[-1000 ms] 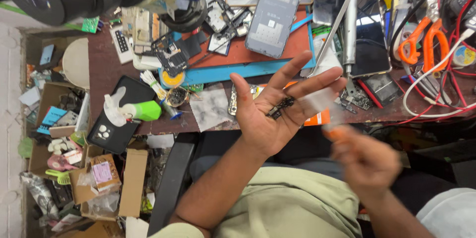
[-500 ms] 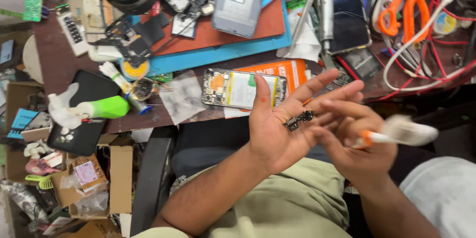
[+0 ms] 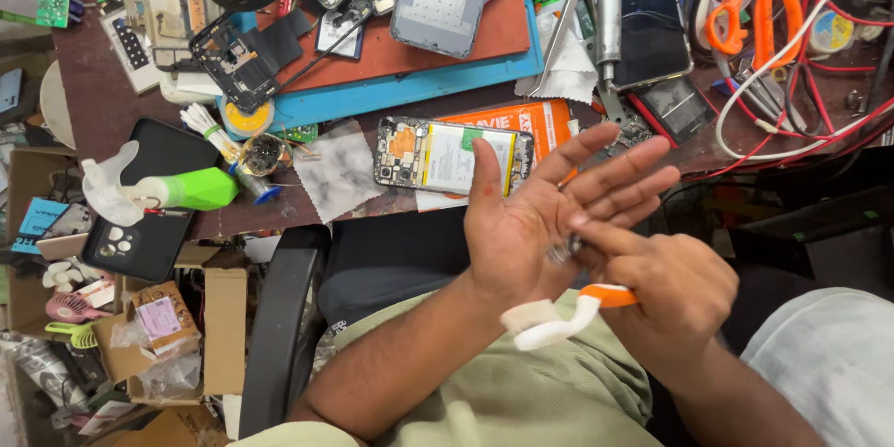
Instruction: The person cleans a small circuit board with a brush, then places it into a disassembled smartphone. They use tweezers to adjust internal components and inspect the device. The person handles the phone and circuit board throughout the process.
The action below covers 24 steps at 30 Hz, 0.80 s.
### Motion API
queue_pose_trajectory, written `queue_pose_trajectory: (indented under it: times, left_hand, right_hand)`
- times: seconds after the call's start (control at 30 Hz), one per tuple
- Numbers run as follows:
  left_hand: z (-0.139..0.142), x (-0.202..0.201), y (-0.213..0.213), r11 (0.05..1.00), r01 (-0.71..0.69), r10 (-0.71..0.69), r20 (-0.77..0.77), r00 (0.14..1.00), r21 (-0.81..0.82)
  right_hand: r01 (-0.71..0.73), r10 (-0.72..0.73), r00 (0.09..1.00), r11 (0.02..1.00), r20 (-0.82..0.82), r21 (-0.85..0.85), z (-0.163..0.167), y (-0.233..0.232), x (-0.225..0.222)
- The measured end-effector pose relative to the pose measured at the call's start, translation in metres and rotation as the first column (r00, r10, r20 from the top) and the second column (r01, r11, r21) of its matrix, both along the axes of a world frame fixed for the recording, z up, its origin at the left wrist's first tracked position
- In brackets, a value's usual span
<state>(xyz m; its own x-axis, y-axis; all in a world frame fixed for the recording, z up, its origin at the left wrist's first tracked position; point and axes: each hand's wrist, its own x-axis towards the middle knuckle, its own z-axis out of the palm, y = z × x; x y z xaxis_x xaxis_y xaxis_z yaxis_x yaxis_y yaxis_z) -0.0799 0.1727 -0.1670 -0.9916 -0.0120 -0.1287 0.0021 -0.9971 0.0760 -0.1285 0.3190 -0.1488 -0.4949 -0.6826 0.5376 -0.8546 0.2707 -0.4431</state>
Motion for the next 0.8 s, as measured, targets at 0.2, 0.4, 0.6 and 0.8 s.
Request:
queue_pose_trajectory:
  times: [0.2, 0.4, 0.6, 0.8]
  left_hand:
    - [0.003, 0.004, -0.006, 0.998, -0.024, 0.025, 0.029, 0.999, -0.055]
    - [0.007, 0.008, -0.010, 0.986, 0.126, -0.114, 0.106, 0.988, -0.112]
    - [-0.002, 0.013, -0.020, 1.000, 0.007, -0.008, -0.062, 0.998, -0.022]
    - [-0.007, 0.015, -0.034, 0.979, -0.196, 0.170, -0.312, 0.935, -0.054]
  right_hand:
    - [-0.063, 0.064, 0.996, 0.998, -0.058, 0.016, 0.001, -0.002, 0.002]
    - [-0.004, 0.013, 0.977, 0.999, -0.211, 0.039, -0.009, -0.012, -0.002]
    - [-0.065, 0.060, 0.989, 0.997, -0.133, -0.029, -0.028, -0.003, -0.005]
    - [0.228, 0.057, 0.785, 0.900, 0.617, -0.372, -0.052, 0.015, 0.005]
